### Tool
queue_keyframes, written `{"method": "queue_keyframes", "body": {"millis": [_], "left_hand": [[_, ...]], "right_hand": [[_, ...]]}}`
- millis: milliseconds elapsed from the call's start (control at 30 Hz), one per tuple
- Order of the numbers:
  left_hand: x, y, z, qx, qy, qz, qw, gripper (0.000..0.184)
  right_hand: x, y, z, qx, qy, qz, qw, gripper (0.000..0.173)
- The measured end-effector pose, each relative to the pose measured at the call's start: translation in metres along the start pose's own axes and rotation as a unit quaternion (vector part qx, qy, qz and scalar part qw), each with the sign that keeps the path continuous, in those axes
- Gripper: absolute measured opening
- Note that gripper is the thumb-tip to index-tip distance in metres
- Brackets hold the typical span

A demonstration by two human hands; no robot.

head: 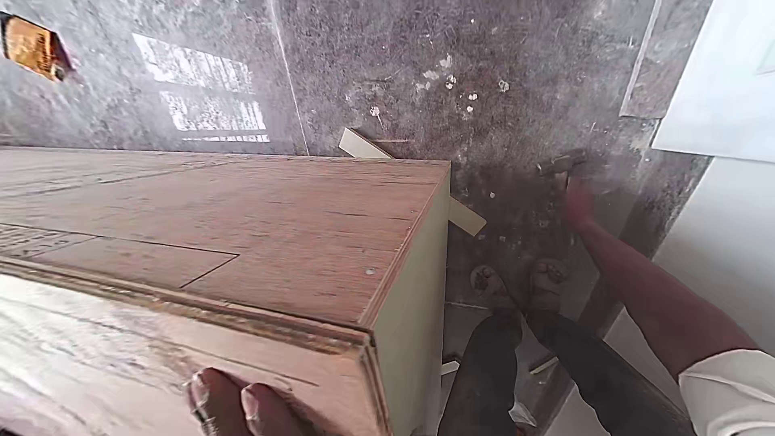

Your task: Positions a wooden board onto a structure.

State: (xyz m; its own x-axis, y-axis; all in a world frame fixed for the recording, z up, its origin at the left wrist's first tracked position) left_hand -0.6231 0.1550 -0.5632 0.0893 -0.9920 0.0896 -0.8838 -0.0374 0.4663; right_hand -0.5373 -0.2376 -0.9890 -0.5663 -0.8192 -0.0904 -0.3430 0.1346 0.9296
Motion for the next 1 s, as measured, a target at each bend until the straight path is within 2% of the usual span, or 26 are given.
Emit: {"method": "queue_keyframes", "body": {"millis": [33, 100, 133, 200, 333, 433, 500, 567, 633, 700, 767, 867, 1000], "left_hand": [[-0.002, -0.002, 0.000, 0.019, -0.010, 0.009, 1.000, 0.131], [0.014, -0.017, -0.014, 0.036, -0.008, 0.020, 0.999, 0.120], [0.023, -0.024, -0.021, 0.046, -0.003, 0.018, 0.999, 0.115], [0.032, -0.030, -0.023, 0.082, 0.011, 0.018, 0.996, 0.109], [0.032, -0.031, -0.019, 0.107, 0.032, 0.018, 0.994, 0.109], [0.035, -0.030, -0.019, 0.120, 0.043, 0.016, 0.992, 0.105], [0.035, -0.035, -0.022, 0.118, 0.047, 0.014, 0.992, 0.106], [0.037, -0.031, -0.029, 0.099, 0.062, 0.009, 0.993, 0.109], [0.038, -0.031, -0.034, 0.081, 0.068, 0.005, 0.994, 0.107], [0.038, -0.031, -0.035, 0.078, 0.069, 0.006, 0.995, 0.106], [0.038, -0.029, -0.033, 0.092, 0.074, 0.005, 0.993, 0.112], [0.032, -0.027, -0.031, 0.136, 0.074, -0.005, 0.988, 0.121], [0.033, -0.023, -0.026, 0.159, 0.121, -0.029, 0.979, 0.119]], "right_hand": [[-0.027, -0.009, -0.016, 0.019, -0.006, -0.031, 0.999, 0.051], [-0.078, -0.004, -0.042, 0.036, -0.011, -0.079, 0.996, 0.051], [-0.101, 0.010, -0.050, 0.032, -0.023, -0.103, 0.994, 0.051], [-0.147, 0.058, -0.066, 0.024, -0.056, -0.202, 0.977, 0.047], [-0.238, 0.228, -0.099, 0.009, -0.148, -0.403, 0.903, 0.046], [-0.289, 0.348, -0.117, -0.007, -0.107, -0.486, 0.867, 0.053], [-0.322, 0.395, -0.109, -0.011, 0.018, -0.472, 0.881, 0.060], [-0.343, 0.423, -0.092, -0.017, 0.195, -0.405, 0.893, 0.062], [-0.348, 0.427, -0.078, 0.070, 0.285, -0.391, 0.872, 0.063], [-0.345, 0.423, -0.071, 0.166, 0.292, -0.417, 0.844, 0.064], [-0.344, 0.423, -0.067, 0.216, 0.295, -0.426, 0.828, 0.064], [-0.348, 0.426, -0.064, 0.235, 0.302, -0.418, 0.824, 0.062], [-0.347, 0.428, -0.063, 0.242, 0.317, -0.404, 0.823, 0.058]]}}
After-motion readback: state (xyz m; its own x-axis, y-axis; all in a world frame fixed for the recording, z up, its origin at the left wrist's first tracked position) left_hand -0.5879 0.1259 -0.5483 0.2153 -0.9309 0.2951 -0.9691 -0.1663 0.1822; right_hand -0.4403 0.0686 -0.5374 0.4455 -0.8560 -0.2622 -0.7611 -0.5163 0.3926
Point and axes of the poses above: each hand's wrist, its own y-axis away from the middle knuckle, its own z-axis out of the palm, x = y × z, the point moved 3 cm from there along -y, towards the middle knuckle, and after that the axes turned 15 degrees about -x, right-handed, at the moved point
